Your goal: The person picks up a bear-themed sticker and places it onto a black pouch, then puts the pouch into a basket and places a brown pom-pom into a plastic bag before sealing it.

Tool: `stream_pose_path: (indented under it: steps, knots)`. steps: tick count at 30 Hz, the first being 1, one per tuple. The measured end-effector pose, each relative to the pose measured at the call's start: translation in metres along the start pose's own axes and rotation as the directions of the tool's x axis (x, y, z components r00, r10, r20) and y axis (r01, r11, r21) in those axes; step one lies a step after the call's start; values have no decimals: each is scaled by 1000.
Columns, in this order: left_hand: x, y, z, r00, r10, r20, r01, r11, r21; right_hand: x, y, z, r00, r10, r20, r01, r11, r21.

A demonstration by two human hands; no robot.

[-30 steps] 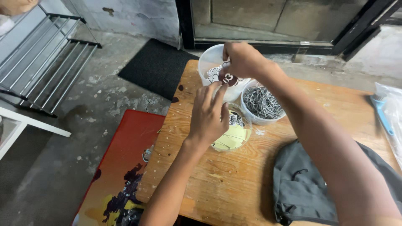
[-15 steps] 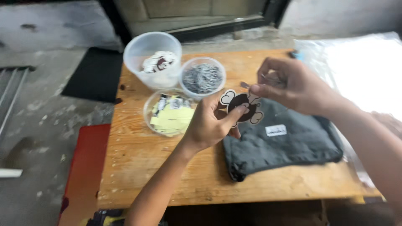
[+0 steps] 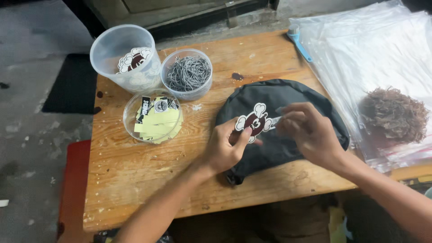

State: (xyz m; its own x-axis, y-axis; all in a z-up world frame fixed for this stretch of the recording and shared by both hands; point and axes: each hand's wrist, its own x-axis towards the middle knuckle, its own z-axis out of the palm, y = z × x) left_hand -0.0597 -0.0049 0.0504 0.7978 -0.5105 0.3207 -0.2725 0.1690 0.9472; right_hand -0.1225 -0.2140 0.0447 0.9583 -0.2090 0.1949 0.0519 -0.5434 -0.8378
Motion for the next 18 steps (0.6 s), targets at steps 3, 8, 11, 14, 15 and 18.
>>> stream_pose_path:
  steps: [3,8,11,14,15,18]
  knots:
    - [-5,-20,1,994,109,-25,-108,994,32,-12,5,7,998,-54,-30,57,992,116]
    - [-6,-16,5,968,249,25,-249,950,190,-19,18,13,987,-122,-102,129,990,58]
    - [-9,-11,8,948,306,87,-318,903,289,-22,23,13,982,-129,-137,143,985,97]
    - [-13,-11,12,941,323,99,-338,886,318,-23,24,12,979,-117,-166,132,988,81]
    - [-14,-12,13,939,329,95,-342,884,318,-23,24,12,978,-114,-175,127,990,65]
    - [-16,-15,13,936,337,101,-351,876,331,-23,26,13,979,-128,-159,137,989,49]
